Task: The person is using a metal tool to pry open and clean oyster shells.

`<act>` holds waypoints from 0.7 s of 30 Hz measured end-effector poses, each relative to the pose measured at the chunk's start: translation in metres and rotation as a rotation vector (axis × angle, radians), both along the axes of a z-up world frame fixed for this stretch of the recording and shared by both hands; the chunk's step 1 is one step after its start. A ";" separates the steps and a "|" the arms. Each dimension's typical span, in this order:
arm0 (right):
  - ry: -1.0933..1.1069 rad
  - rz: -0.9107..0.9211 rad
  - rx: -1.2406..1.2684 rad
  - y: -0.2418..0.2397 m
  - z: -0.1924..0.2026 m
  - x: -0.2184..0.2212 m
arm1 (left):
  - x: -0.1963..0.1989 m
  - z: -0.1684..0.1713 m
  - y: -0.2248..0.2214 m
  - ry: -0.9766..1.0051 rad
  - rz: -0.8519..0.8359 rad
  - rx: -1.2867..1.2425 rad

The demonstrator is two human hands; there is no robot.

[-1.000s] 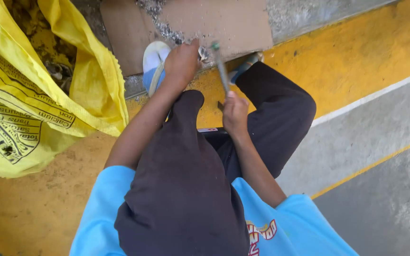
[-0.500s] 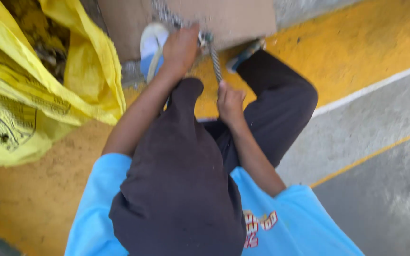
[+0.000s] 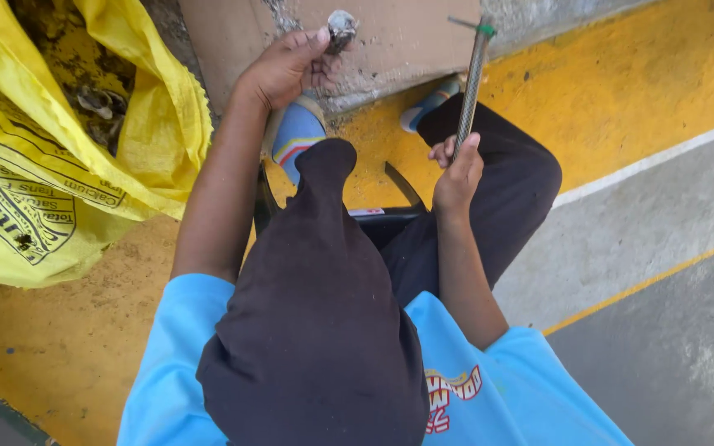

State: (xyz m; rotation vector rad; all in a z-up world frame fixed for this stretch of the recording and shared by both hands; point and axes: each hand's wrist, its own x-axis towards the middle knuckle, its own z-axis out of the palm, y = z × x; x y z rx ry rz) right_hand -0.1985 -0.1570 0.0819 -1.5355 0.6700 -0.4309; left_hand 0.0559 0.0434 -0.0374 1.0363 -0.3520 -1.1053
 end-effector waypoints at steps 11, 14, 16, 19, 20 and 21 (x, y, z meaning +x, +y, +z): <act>0.041 0.151 -0.038 0.013 -0.004 0.000 | 0.008 0.010 0.008 0.213 -0.004 -0.156; 0.038 0.213 -0.067 0.021 -0.003 0.001 | 0.005 0.008 0.009 0.205 -0.002 -0.162; 0.036 0.207 -0.060 0.019 -0.005 0.001 | 0.007 0.010 0.007 0.182 -0.003 -0.151; 0.033 0.154 -0.023 0.010 -0.012 0.001 | 0.011 0.036 0.001 0.047 -0.099 -0.022; 0.032 0.112 0.005 0.005 -0.016 0.002 | 0.014 0.047 -0.003 -0.064 -0.187 0.096; 0.025 0.104 0.003 -0.003 -0.028 0.000 | 0.022 0.064 -0.013 -0.072 -0.194 0.094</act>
